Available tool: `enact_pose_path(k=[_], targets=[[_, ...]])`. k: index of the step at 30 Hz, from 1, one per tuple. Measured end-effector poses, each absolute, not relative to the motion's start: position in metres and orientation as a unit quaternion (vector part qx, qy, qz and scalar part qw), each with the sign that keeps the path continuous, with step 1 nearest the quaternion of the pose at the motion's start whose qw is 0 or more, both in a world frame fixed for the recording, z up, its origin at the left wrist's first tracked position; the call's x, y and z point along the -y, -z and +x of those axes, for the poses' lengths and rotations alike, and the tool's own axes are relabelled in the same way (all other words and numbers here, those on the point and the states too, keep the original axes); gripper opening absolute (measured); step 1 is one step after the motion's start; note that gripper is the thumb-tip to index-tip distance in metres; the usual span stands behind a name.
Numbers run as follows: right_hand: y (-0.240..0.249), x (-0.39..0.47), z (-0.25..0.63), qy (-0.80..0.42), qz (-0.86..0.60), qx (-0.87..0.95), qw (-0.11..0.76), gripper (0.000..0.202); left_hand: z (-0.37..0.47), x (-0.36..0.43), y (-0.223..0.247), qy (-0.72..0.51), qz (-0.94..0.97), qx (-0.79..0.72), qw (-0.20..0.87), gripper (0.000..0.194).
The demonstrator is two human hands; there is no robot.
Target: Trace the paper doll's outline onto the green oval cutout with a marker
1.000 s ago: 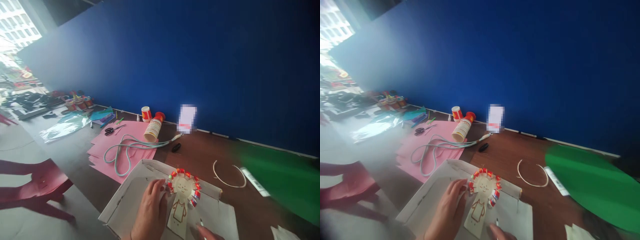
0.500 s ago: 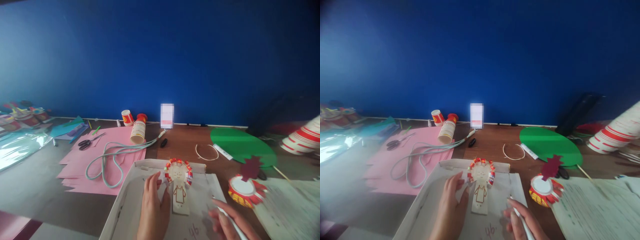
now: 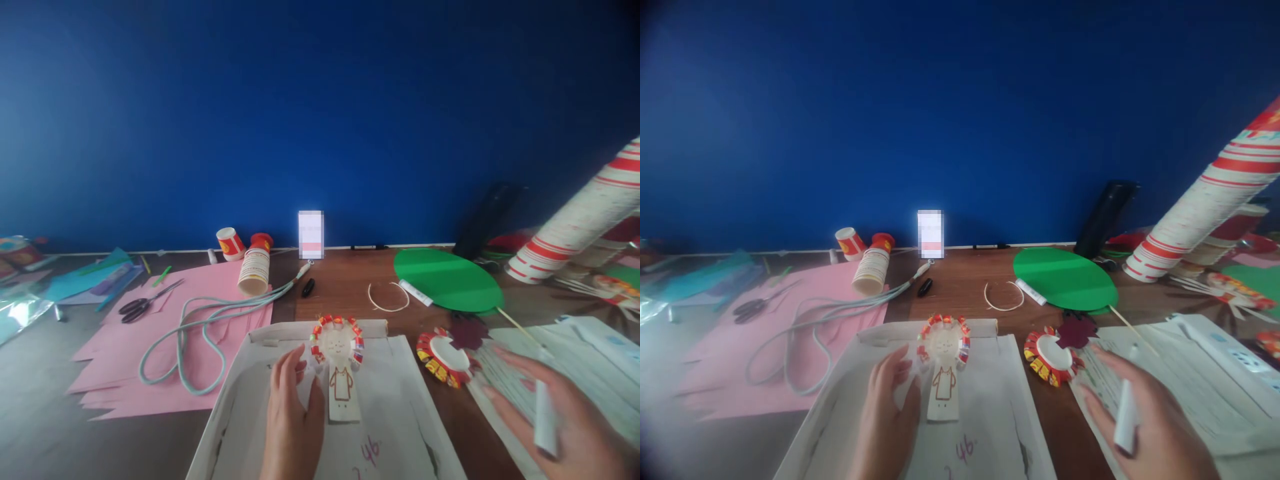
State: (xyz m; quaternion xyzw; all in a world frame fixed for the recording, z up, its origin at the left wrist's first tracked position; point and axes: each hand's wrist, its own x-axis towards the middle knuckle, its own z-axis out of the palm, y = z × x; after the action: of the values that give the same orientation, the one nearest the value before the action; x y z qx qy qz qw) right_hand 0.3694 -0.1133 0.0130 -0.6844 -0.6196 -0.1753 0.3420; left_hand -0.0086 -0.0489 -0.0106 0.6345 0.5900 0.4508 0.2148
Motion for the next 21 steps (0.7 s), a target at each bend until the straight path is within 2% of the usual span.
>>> enact_pose_path(k=[3,9,14,21], targets=[[-0.01,0.101,0.347,0.211,-0.618,0.692,0.309,0.049,-0.005,0.05,0.01,-0.456,0.628,-0.593,0.213,0.041],[0.001,0.083,0.344,0.221,-0.6,0.723,0.262,0.037,0.006,0.055,0.01,-0.474,0.606,-0.601,0.217,0.038],[0.002,0.082,0.348,0.238,-0.582,0.748,0.212,0.052,0.006,0.055,0.014,-0.478,0.622,-0.581,0.219,0.038],[0.001,0.075,0.358,0.243,-0.578,0.746,0.224,0.042,0.002,0.055,0.019,-0.476,0.645,-0.554,0.226,0.04]])
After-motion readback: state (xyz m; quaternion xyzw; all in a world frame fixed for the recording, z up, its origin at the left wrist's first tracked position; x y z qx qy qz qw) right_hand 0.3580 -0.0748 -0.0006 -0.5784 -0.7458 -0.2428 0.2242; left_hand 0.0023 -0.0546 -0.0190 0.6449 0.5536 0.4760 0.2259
